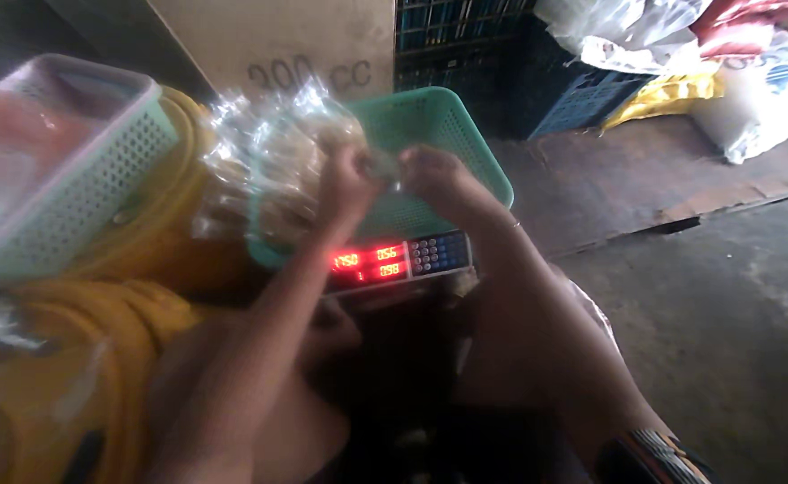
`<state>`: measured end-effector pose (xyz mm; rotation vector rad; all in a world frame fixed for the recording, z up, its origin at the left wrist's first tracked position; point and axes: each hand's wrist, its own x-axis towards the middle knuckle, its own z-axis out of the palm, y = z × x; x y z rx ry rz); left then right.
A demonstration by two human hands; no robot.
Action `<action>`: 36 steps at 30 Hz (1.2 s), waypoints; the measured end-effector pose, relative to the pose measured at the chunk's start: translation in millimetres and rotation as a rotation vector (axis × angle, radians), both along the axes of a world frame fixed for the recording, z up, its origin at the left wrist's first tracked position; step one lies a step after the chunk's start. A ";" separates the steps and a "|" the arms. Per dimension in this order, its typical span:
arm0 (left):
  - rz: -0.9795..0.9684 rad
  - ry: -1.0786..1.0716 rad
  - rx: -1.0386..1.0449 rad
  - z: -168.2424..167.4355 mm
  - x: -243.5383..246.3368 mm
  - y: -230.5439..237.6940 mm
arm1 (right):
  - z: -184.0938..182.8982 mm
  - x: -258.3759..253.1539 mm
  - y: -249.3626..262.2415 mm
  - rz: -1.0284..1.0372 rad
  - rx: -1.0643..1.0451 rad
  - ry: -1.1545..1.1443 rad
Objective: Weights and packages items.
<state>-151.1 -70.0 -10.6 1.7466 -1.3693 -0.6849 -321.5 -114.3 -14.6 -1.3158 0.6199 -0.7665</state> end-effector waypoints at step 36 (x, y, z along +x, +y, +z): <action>-0.541 -0.492 0.036 -30.4 44.9 1.1 | -211.0 -325.1 122.6 -0.404 0.208 1.391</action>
